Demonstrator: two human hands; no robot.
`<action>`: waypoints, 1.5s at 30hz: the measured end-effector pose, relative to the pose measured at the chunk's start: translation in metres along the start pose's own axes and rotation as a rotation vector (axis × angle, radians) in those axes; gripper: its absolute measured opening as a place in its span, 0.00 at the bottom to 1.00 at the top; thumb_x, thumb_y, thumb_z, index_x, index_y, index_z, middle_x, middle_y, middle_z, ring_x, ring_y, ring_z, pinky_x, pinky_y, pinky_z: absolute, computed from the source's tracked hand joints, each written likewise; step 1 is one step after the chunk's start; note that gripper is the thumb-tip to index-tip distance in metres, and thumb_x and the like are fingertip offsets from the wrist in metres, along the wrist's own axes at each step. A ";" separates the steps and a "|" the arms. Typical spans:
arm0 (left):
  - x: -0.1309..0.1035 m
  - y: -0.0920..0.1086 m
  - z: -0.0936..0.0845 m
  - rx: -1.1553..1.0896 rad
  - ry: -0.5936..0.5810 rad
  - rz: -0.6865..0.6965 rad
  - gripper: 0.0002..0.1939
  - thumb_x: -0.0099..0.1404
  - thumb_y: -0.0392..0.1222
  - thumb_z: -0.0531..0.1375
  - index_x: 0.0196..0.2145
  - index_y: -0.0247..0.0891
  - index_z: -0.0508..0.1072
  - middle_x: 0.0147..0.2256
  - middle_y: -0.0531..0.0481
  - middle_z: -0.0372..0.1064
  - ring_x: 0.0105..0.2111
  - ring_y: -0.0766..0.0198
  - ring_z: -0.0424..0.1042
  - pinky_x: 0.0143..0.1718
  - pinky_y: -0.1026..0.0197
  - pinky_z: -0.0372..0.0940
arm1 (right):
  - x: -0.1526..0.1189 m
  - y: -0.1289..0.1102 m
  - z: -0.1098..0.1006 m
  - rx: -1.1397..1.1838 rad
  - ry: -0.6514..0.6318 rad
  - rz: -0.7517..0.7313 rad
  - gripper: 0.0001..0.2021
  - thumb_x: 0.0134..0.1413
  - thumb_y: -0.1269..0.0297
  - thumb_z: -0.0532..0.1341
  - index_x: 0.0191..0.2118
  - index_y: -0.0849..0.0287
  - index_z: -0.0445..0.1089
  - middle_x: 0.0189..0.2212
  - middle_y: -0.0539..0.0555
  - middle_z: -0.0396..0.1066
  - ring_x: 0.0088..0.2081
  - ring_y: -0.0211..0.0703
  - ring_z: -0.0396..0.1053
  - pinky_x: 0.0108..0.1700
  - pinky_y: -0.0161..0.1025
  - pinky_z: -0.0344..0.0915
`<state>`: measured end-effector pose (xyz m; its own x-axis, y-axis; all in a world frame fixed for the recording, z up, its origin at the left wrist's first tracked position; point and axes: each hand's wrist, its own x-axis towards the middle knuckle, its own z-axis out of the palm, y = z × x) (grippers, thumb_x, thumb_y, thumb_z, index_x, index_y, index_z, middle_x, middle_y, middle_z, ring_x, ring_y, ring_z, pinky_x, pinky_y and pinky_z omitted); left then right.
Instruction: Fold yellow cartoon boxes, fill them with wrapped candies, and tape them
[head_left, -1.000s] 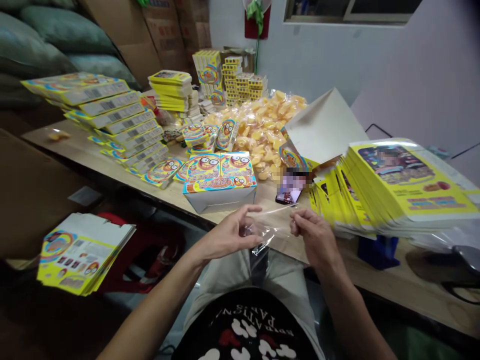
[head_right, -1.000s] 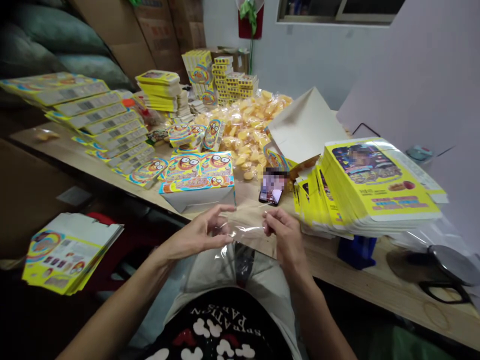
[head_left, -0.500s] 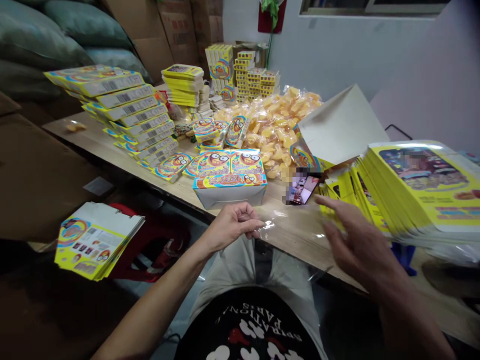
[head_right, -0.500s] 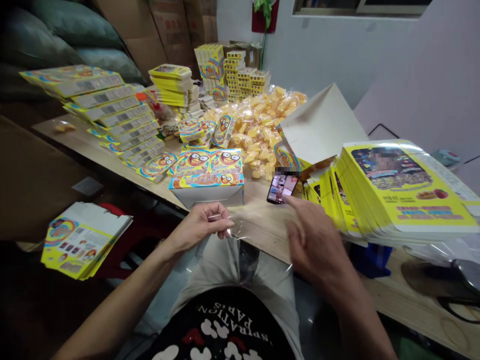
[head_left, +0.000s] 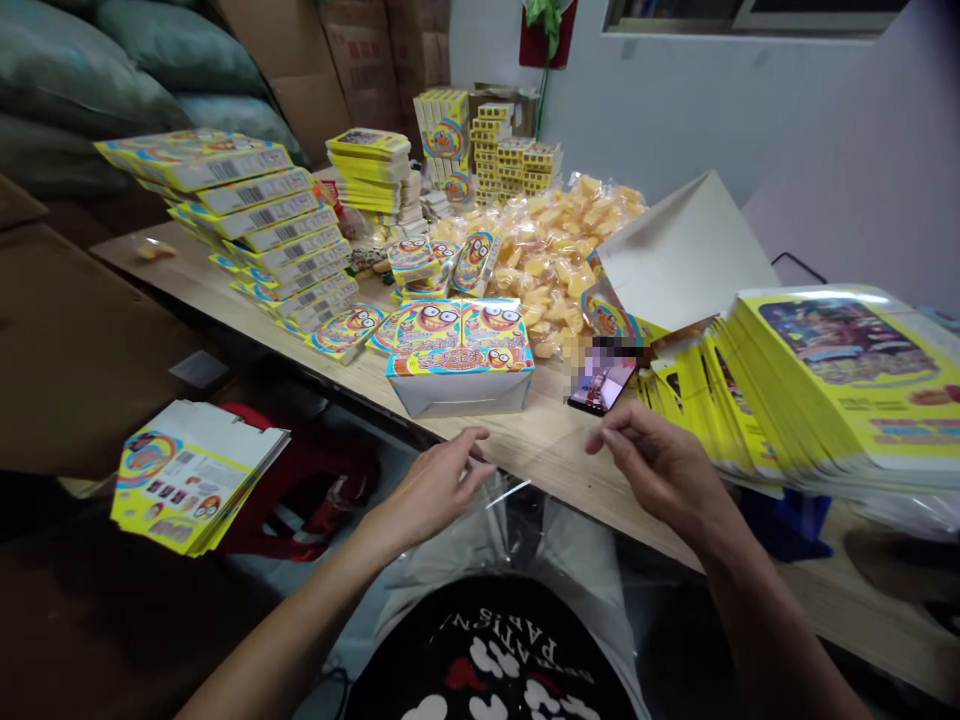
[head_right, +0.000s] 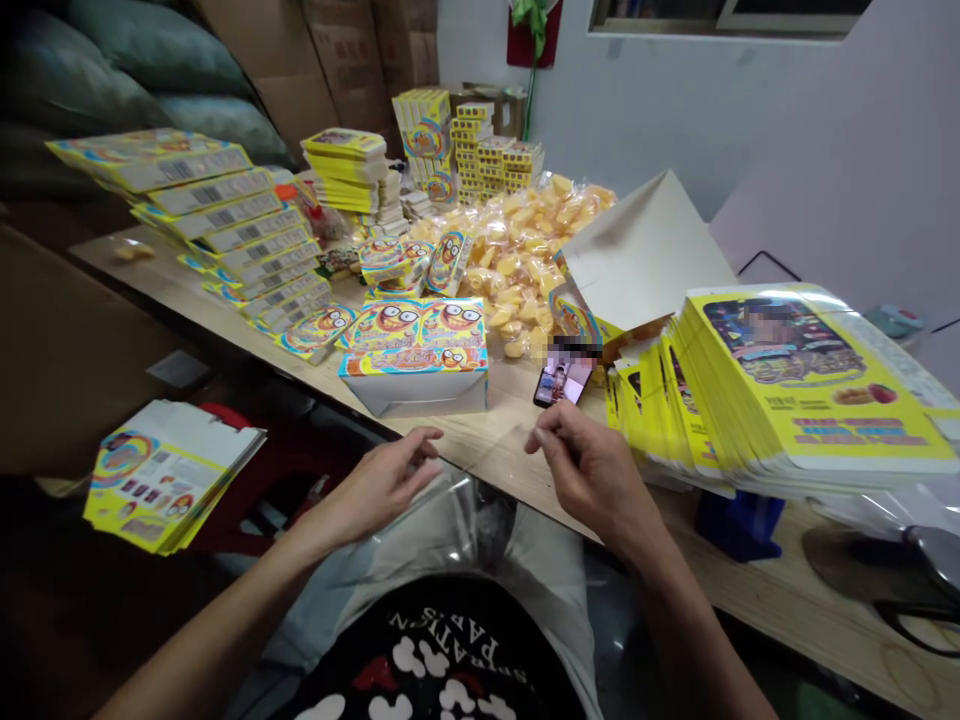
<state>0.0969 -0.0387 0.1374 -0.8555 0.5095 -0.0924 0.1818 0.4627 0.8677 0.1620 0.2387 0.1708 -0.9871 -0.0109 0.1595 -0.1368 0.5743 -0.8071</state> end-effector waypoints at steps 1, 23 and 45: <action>-0.001 0.007 -0.003 0.026 0.051 0.048 0.18 0.70 0.49 0.58 0.53 0.39 0.73 0.44 0.43 0.77 0.42 0.56 0.76 0.44 0.57 0.68 | -0.001 -0.002 0.000 -0.004 -0.026 -0.011 0.09 0.68 0.61 0.55 0.37 0.55 0.69 0.24 0.48 0.67 0.22 0.36 0.56 0.25 0.37 0.51; 0.033 0.024 0.026 -0.837 -0.125 -0.262 0.16 0.55 0.45 0.72 0.39 0.33 0.79 0.33 0.44 0.79 0.29 0.65 0.77 0.19 0.72 0.57 | -0.006 0.016 -0.013 -0.359 0.011 -0.061 0.06 0.65 0.63 0.55 0.37 0.55 0.67 0.24 0.49 0.68 0.25 0.41 0.64 0.30 0.39 0.57; 0.010 0.042 0.047 -0.702 0.104 -0.062 0.13 0.61 0.47 0.69 0.34 0.31 0.82 0.25 0.50 0.74 0.25 0.69 0.69 0.29 0.67 0.65 | 0.004 -0.038 0.070 -0.610 0.168 -0.253 0.09 0.58 0.77 0.52 0.32 0.57 0.63 0.30 0.56 0.67 0.36 0.50 0.61 0.44 0.48 0.52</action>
<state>0.1185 0.0204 0.1500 -0.9022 0.4096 -0.1349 -0.1941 -0.1062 0.9752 0.1579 0.1593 0.1624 -0.8978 -0.1064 0.4273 -0.2417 0.9302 -0.2762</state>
